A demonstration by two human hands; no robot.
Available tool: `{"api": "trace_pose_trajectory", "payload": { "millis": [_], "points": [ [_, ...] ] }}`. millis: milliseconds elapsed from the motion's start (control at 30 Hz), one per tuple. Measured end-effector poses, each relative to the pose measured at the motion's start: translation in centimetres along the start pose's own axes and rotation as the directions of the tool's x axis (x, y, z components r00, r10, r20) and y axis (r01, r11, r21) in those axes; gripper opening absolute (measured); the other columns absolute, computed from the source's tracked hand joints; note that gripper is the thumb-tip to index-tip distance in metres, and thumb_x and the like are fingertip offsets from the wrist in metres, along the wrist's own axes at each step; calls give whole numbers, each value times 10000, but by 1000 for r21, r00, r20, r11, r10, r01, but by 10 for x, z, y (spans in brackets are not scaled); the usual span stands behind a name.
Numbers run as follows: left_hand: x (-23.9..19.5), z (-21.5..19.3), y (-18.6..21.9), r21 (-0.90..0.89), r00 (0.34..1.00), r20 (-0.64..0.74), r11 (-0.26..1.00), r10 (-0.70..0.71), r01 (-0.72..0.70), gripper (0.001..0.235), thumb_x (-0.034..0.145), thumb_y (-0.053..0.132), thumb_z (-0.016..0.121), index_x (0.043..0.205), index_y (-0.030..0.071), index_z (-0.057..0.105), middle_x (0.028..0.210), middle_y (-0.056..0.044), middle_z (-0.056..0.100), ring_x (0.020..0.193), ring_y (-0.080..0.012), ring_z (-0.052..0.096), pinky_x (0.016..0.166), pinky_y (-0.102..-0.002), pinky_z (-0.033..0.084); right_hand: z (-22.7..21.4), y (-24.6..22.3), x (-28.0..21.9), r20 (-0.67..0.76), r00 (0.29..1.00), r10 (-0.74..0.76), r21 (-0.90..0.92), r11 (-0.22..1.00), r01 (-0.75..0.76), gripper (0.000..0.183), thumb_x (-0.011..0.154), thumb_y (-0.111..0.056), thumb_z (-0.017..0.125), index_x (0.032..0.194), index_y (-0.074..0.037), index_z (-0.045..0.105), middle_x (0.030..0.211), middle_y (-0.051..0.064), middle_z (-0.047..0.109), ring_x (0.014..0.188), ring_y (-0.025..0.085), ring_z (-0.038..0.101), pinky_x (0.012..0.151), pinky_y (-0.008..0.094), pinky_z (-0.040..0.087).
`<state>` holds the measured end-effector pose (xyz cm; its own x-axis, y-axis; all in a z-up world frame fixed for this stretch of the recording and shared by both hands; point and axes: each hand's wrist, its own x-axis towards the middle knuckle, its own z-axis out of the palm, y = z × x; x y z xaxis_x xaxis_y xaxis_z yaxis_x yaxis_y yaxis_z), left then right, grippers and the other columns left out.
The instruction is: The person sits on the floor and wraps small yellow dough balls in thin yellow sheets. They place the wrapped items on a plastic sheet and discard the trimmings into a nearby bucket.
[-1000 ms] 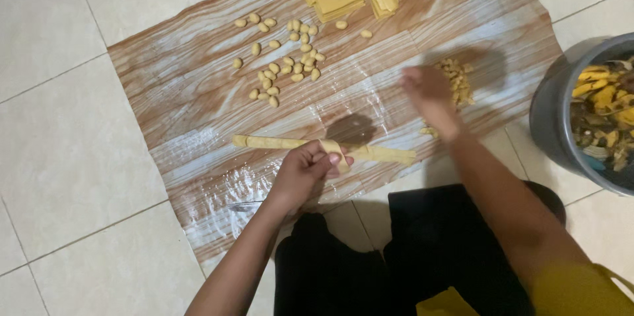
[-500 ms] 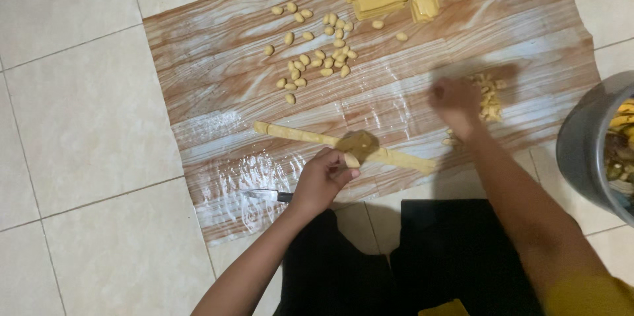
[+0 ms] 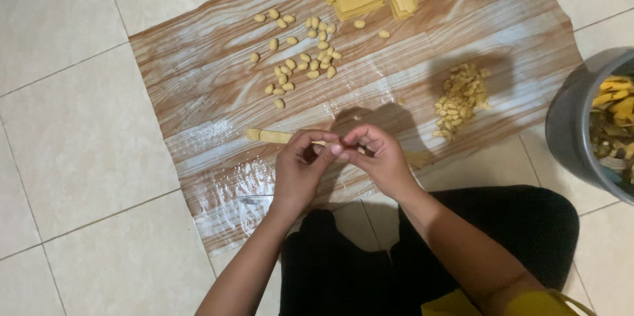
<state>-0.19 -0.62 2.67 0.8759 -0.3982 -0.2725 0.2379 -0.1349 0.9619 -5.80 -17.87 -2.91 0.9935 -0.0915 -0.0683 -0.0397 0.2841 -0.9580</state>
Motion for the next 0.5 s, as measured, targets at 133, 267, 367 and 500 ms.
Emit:
{"api": "trace_pose_trajectory", "payload": {
  "millis": [133,267,367,500],
  "points": [
    [4,-7,-3,-157,972,230,984,-49,86,236,901,114,785,1118,63,708,1015,-37,722,940,-89,679,853,-222,564,-3,-13,3,84,969,-231,-293,924,246,368,878,-14,769,1204,-49,602,1073,15,643,981,123,650,858,248,560],
    [7,-12,-4,-186,929,369,979,-9,84,223,954,89,736,1154,38,651,1124,-55,615,1049,-144,655,963,-292,561,-5,-26,-4,217,932,-289,-542,759,362,350,863,-105,799,1201,-107,709,1094,32,662,975,149,681,826,264,601],
    [8,-10,1,-173,943,277,955,-186,240,300,922,120,698,1172,85,536,1094,-15,607,951,-150,664,830,-307,591,-3,-33,-4,215,954,-208,-636,712,299,297,806,-208,865,1061,-138,729,986,11,718,912,127,721,782,281,612],
    [6,-10,11,-46,949,230,972,-215,231,278,945,140,683,1164,75,526,927,-56,659,828,-139,648,706,-286,560,-9,-30,-3,263,948,-180,-580,755,305,408,793,-196,817,1159,-63,699,1035,51,731,910,153,687,846,319,576]
  ]
}}
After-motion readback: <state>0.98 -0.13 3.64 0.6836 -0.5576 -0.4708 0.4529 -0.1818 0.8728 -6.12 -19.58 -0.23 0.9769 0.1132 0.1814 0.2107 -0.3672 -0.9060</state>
